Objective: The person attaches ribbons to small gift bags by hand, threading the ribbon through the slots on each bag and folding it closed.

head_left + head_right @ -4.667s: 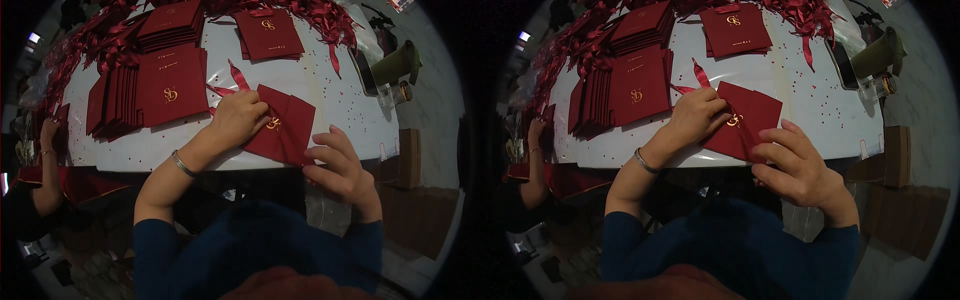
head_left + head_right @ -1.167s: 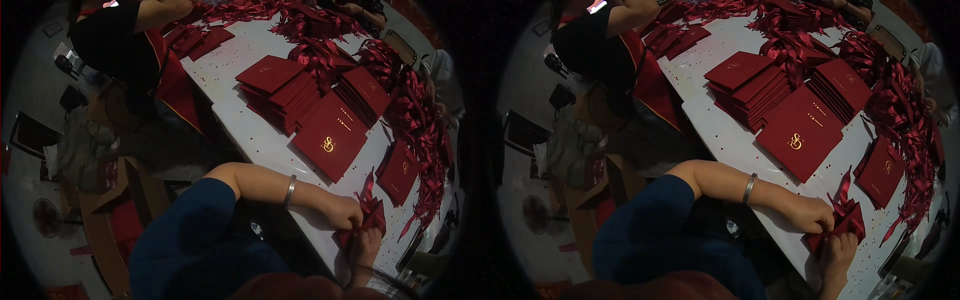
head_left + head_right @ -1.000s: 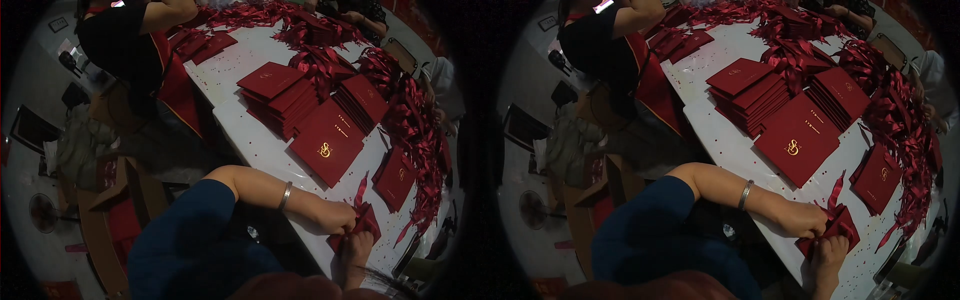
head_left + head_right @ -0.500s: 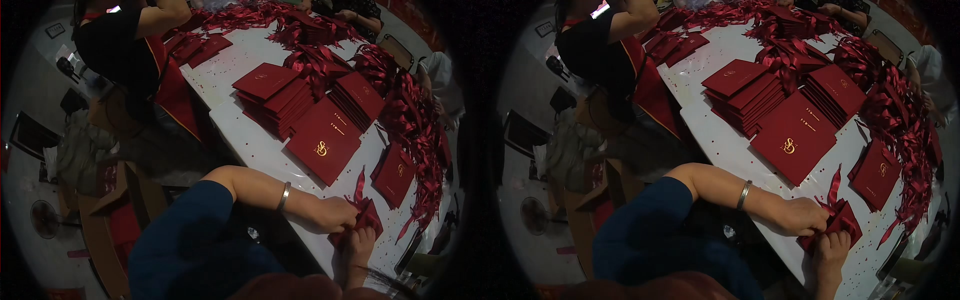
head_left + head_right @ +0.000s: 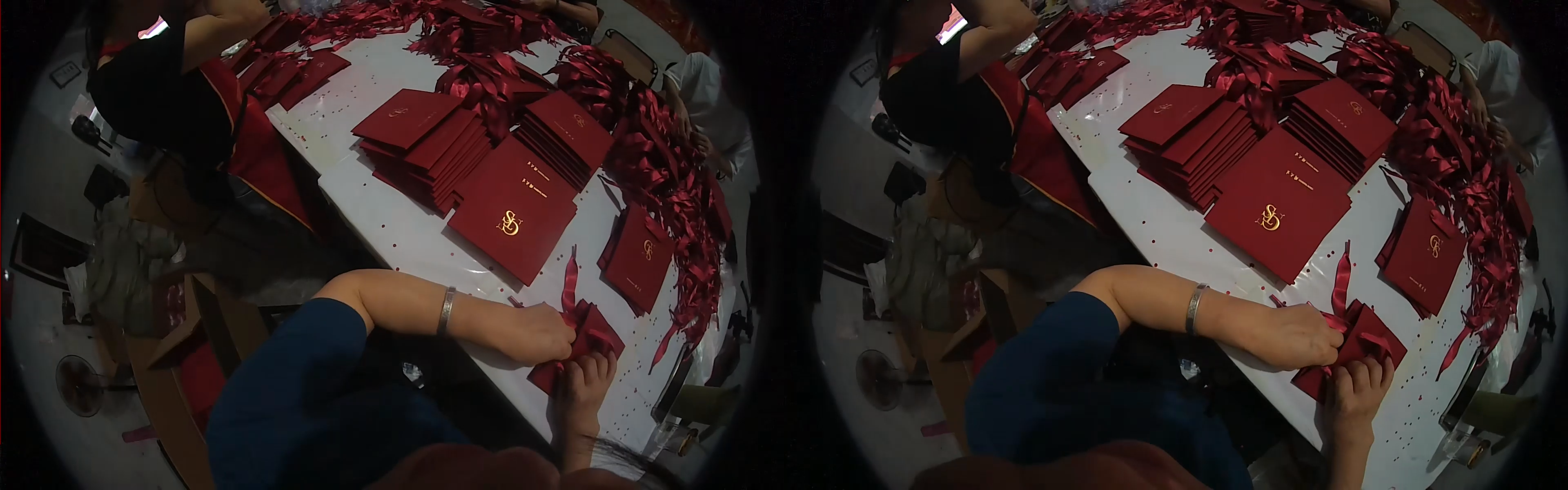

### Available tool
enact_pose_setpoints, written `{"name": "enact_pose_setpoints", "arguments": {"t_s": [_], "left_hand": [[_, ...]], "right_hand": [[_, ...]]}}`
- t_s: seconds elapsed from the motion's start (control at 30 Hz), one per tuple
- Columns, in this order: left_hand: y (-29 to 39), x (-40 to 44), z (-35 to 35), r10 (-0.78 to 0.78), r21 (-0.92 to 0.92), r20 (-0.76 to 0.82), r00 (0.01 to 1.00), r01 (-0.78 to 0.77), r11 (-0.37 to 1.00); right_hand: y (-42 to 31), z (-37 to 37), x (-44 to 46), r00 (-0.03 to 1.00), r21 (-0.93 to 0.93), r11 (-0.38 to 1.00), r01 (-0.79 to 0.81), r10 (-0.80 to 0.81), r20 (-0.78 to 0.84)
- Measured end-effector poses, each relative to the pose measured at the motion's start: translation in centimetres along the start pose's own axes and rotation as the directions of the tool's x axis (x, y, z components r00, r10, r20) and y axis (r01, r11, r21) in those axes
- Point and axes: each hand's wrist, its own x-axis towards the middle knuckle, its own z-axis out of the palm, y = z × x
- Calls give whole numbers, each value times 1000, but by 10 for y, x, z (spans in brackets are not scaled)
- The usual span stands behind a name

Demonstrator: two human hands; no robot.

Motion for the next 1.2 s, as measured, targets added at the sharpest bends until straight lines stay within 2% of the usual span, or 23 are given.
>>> {"name": "enact_pose_setpoints", "arguments": {"t_s": [0.17,0.23,0.4,0.5,0.6,0.63,0.7,0.93,1.07,1.13,1.2], "left_hand": [[-4,-5,-17,1,144,94,996,-14,989],[-1,-6,-25,-82,141,149,985,61,988],[-3,-10,-42,-115,186,93,989,97,978],[1,-10,-55,-192,214,138,972,160,964],[5,-7,-63,-266,259,156,951,221,940],[5,-7,-60,-243,239,176,954,198,951],[3,-7,-58,-297,237,93,950,269,934],[2,-9,-60,-386,359,79,919,336,871],[-7,-4,-57,-391,326,3,920,369,870],[-9,-2,-55,-328,265,-32,944,324,908],[-12,0,-52,-294,295,6,956,279,914]], "right_hand": [[-1,-2,0,999,7,999,-37,37,22],[-2,-2,1,999,0,999,-41,41,17],[6,-2,-14,996,-57,994,-93,93,-3],[7,-7,-19,989,-54,988,-143,144,16],[8,-4,-26,985,-39,986,-164,161,-61],[10,-1,-29,982,-30,986,-164,160,-100],[10,0,-28,973,4,979,-204,204,-106],[14,2,-31,965,73,969,-235,241,-100],[15,2,-30,960,107,966,-237,250,-129],[15,2,-30,958,142,961,-236,254,-130],[16,0,-31,961,138,961,-238,254,-106]]}}
